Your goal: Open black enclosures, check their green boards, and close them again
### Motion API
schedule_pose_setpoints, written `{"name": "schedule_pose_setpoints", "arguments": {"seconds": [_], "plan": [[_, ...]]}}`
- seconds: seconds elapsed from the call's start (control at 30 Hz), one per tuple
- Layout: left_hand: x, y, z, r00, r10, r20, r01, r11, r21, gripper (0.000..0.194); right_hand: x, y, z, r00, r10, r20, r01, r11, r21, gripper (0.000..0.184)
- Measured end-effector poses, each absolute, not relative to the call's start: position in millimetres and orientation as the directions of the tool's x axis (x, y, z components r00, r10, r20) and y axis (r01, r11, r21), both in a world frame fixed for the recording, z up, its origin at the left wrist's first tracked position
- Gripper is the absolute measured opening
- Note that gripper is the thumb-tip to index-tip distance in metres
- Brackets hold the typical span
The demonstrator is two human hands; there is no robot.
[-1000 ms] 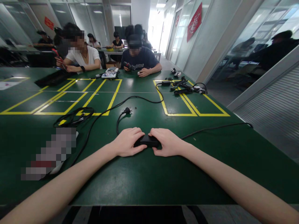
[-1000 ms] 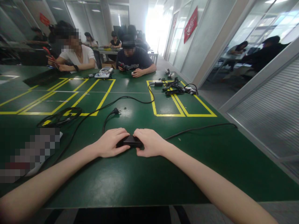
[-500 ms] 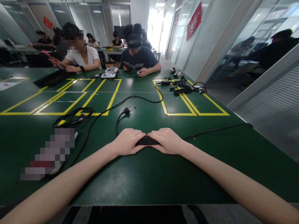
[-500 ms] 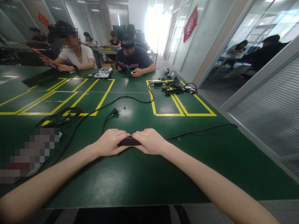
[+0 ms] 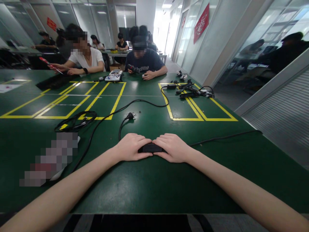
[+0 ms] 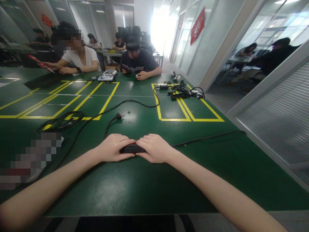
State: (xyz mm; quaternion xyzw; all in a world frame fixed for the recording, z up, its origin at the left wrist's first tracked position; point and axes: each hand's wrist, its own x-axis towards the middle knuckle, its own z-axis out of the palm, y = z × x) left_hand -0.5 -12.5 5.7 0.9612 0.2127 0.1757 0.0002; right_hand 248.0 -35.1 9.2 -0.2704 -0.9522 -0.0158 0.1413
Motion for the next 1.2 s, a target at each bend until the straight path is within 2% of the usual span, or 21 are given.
{"name": "schedule_pose_setpoints", "arguments": {"seconds": [0.23, 0.43, 0.6, 0.8, 0.97, 1.13, 1.2], "plan": [[2.3, -16.9, 5.6, 0.847, 0.414, 0.334, 0.406, -0.909, 0.098, 0.039, 250.3, -35.0, 9.6, -0.793, 0.531, 0.297, 0.519, 0.845, -0.127, 0.025], [0.6, -15.8, 5.6, 0.839, 0.401, 0.367, 0.408, -0.911, 0.062, 0.042, 249.7, -34.2, 8.2, -0.803, 0.501, 0.323, 0.504, 0.860, -0.080, 0.027], [0.6, -15.8, 4.6, 0.838, 0.414, 0.355, 0.418, -0.906, 0.069, 0.042, 252.5, -31.6, 3.7, -0.789, 0.484, 0.379, 0.484, 0.869, -0.102, 0.032], [0.1, -16.1, 4.3, 0.812, 0.426, 0.399, 0.427, -0.900, 0.092, 0.040, 254.4, -31.2, 2.5, -0.793, 0.444, 0.418, 0.474, 0.880, -0.036, 0.030], [0.1, -19.2, 2.2, 0.824, 0.426, 0.374, 0.423, -0.901, 0.094, 0.038, 255.4, -30.6, -0.5, -0.785, 0.436, 0.440, 0.453, 0.889, -0.073, 0.030], [-0.6, -18.5, 5.0, 0.788, 0.431, 0.439, 0.427, -0.897, 0.115, 0.038, 259.3, -29.7, -2.1, -0.785, 0.409, 0.465, 0.457, 0.889, -0.011, 0.026], [-1.6, -17.9, 5.7, 0.787, 0.420, 0.452, 0.422, -0.901, 0.103, 0.038, 259.1, -29.9, -0.9, -0.771, 0.444, 0.456, 0.472, 0.880, -0.058, 0.027]]}}
